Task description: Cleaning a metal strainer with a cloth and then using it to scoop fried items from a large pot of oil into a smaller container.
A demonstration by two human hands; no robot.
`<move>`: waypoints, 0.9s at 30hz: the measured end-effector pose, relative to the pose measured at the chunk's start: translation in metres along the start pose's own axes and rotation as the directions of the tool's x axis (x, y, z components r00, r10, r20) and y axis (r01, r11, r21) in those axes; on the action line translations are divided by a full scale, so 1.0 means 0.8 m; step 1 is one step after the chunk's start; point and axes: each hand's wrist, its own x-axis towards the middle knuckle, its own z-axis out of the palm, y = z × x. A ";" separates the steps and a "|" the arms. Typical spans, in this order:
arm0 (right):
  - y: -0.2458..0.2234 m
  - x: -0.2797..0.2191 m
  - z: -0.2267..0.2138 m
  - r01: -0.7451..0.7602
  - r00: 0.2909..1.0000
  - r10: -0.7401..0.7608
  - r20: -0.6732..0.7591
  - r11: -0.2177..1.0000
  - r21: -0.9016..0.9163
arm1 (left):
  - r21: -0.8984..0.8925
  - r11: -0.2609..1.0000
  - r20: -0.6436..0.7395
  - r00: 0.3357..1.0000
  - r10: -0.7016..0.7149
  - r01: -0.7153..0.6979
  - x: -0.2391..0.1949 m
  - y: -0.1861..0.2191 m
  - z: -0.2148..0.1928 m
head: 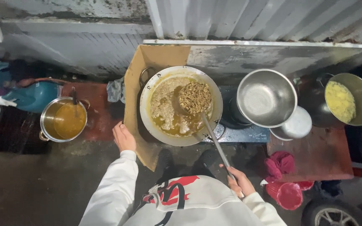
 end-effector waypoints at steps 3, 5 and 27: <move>-0.004 0.017 -0.004 -0.078 0.996 0.080 -0.033 0.995 0.066 | 0.002 0.998 -0.026 0.998 0.064 -0.064 0.010 -0.028 0.010; 0.006 0.012 -0.017 -0.097 0.995 0.094 0.025 0.979 0.181 | 0.024 0.996 -0.021 0.996 0.088 -0.088 0.012 -0.025 0.006; -0.057 -0.103 -0.084 0.243 0.964 -0.185 -0.191 0.907 0.344 | 0.020 0.992 -0.050 0.991 0.125 -0.124 0.003 -0.008 -0.010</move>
